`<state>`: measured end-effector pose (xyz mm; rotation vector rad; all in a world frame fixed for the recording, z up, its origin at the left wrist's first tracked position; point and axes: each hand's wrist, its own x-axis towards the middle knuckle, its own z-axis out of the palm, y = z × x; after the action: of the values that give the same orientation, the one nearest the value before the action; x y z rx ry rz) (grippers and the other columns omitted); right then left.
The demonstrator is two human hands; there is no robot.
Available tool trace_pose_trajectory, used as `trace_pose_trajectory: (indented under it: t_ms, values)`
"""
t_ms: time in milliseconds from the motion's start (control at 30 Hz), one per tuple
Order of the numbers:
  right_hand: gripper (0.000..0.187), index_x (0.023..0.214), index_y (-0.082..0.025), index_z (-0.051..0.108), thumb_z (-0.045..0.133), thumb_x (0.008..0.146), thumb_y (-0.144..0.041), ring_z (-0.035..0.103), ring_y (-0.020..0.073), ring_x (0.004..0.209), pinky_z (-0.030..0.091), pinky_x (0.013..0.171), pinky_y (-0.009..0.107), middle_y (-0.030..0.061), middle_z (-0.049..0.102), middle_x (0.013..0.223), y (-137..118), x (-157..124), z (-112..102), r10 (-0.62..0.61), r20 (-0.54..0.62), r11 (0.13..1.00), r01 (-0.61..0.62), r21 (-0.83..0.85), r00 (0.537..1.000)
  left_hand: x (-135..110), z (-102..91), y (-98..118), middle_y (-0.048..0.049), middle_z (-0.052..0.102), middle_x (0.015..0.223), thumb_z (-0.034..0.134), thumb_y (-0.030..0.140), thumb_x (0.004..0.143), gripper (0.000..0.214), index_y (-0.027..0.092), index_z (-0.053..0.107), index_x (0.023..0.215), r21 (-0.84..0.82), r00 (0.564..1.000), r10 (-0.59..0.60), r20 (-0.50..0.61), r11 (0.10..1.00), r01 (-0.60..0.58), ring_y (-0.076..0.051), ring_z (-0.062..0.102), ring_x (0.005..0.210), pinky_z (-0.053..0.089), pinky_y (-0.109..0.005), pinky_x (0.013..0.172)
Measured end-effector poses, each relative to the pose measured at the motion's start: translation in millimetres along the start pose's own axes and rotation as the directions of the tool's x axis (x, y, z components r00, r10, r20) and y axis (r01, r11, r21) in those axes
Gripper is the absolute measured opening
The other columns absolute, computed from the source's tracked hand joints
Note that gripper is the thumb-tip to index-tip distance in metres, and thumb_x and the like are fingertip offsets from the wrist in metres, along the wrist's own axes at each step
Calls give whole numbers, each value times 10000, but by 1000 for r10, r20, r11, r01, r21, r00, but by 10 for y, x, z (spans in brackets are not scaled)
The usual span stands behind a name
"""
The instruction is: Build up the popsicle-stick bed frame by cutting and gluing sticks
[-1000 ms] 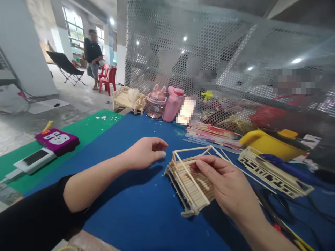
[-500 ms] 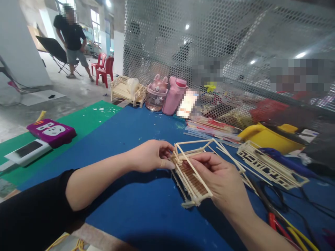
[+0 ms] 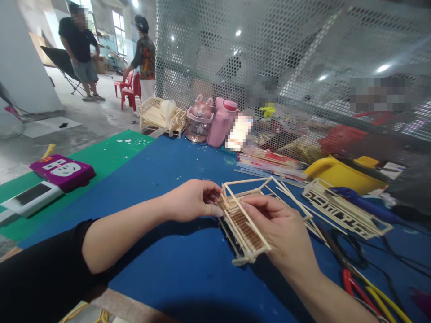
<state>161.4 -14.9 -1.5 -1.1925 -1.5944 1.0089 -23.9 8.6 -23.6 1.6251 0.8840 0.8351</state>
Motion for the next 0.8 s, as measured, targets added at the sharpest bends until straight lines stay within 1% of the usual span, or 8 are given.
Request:
trace_pose_trajectory:
  t_ms: [233, 400, 567, 700, 800]
  values:
    - [175, 762, -204, 720, 732, 691, -363, 649, 138, 612, 532, 535, 223, 28, 716, 736, 3, 7, 8, 51, 34, 997, -53, 48, 998, 3, 5, -4, -5, 636, 765, 675, 148, 696, 223, 127, 597, 904, 2, 1000, -1, -11, 1000, 1, -129, 593, 724, 477, -290, 732]
    - [194, 799, -205, 722, 727, 684, -360, 644, 147, 599, 524, 518, 235, 26, 708, 714, -18, -4, -10, 69, 62, 996, -72, 52, 996, -1, 1, -1, -11, 656, 791, 665, 143, 709, 217, 133, 606, 918, 14, 1000, 7, -1, 1000, -7, -136, 609, 751, 487, -291, 743]
    - [175, 813, -194, 700, 683, 717, -339, 652, 160, 616, 524, 519, 241, 29, 697, 679, -58, -16, -17, 47, 88, 997, -52, 57, 995, -7, -3, 4, -18, 661, 810, 663, 131, 711, 217, 132, 603, 920, 13, 1000, 4, 0, 1000, -4, -144, 618, 774, 494, -302, 764]
    - [182, 837, -196, 662, 698, 701, -312, 663, 153, 668, 548, 595, 252, 36, 711, 780, -39, -9, -8, -9, 33, 998, 7, 55, 999, 1, 1, -4, -10, 650, 796, 665, 134, 709, 212, 131, 599, 910, 12, 1000, 16, -5, 1000, -16, -136, 609, 759, 492, -301, 764]
    - [221, 873, -205, 627, 707, 693, -306, 673, 159, 706, 558, 622, 260, 36, 706, 794, -24, -11, -2, -26, 30, 995, 23, 99, 999, 2, 0, -13, -13, 648, 800, 668, 138, 705, 212, 132, 598, 906, 13, 1000, 19, -5, 1000, -19, -138, 607, 762, 490, -304, 767]
